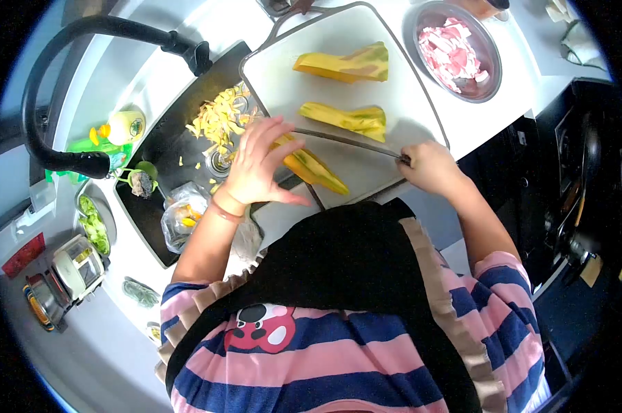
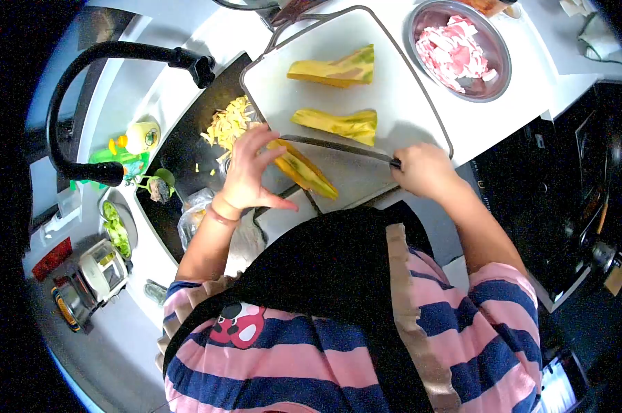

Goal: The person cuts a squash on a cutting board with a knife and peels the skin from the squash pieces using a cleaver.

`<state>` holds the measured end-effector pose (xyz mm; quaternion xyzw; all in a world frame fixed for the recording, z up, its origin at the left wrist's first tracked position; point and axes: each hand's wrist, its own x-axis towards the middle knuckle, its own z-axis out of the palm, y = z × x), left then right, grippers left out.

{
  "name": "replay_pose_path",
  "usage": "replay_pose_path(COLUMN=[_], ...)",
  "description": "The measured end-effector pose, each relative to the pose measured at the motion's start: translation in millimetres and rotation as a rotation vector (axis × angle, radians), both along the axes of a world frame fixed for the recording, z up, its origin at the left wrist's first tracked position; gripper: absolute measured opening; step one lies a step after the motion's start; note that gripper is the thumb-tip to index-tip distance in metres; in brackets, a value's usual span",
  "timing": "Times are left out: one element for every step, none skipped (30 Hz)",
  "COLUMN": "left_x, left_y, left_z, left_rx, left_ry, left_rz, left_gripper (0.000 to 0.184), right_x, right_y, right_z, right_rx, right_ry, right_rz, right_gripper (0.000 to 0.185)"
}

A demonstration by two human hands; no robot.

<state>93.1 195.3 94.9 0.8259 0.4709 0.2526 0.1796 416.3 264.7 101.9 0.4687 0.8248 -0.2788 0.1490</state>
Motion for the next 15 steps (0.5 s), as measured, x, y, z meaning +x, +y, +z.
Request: replay_pose_path(left_x=[-2.1, -0.1, 6.1, 12.3, 19.0, 28.6, 38.3, 50.1, 61.7, 67.8, 73.6, 80.0, 87.6, 95.6, 104.2], left_y=[-6.8, -9.3, -7.8, -5.2, -0.5, 6.5, 14.4, 26.4, 34.8, 42.6, 49.6, 54.4, 57.3, 60.5, 64.8], left_z=[-3.9, -11.2, -13.7, -13.6, -11.4, -11.4, -14.4, -14.3, -17.2, -21.4, -25.1, -28.5, -31.5, -33.9, -34.1], left_rx=[-0.092, -0.084, -0.053, -0.021, -0.078, -0.064, -0.086, -0.094, -0.015, -0.002, -0.046, -0.089, -0.007, 0.006, -0.009], left_ry=[0.123, 0.131, 0.210, 0.289, 0.326, 0.337, 0.325, 0.323, 0.341, 0.350, 0.346, 0.342, 0.312, 0.319, 0.328], left_rz=[-0.013, -0.016, 0.013, 0.043, 0.035, 0.029, 0.014, -0.011, -0.002, -0.013, -0.021, -0.027, 0.010, 0.006, 0.084], left_gripper=[0.081, 0.081, 0.083, 0.084, 0.090, 0.090, 0.093, 0.095, 0.095, 0.095, 0.093, 0.092, 0.087, 0.087, 0.086], right_x=[7.6, 15.9, 25.3, 29.6, 33.6, 38.2, 42.8, 49.3, 55.1, 58.1, 58.5, 61.6, 63.5, 65.3, 70.9], right_y=[-4.2, -8.8, -14.3, -19.6, -24.7, -29.8, -35.6, -39.7, -42.7, -44.4, -45.8, -47.6, -49.6, -50.8, -51.5], right_z=[11.0, 17.5, 16.8, 20.9, 26.3, 30.3, 26.6, 21.5, 16.4, 13.7, 16.2, 15.7, 12.9, 9.0, -0.4], right_rx=[-0.003, -0.003, 0.001, 0.009, -0.069, -0.148, -0.112, -0.088, -0.104, -0.126, -0.130, -0.120, -0.148, -0.178, -0.216], right_ry=[0.093, 0.188, 0.232, 0.242, 0.340, 0.441, 0.561, 0.588, 0.625, 0.659, 0.696, 0.709, 0.728, 0.747, 0.760], right_rz=[-0.040, -0.078, -0.111, -0.112, -0.287, -0.463, -0.532, -0.546, -0.653, -0.761, -0.807, -0.814, -0.878, -0.936, -0.957], right_gripper=[0.023, 0.023, 0.022, 0.022, 0.022, 0.023, 0.022, 0.022, 0.022, 0.023, 0.023, 0.023, 0.024, 0.024, 0.022])
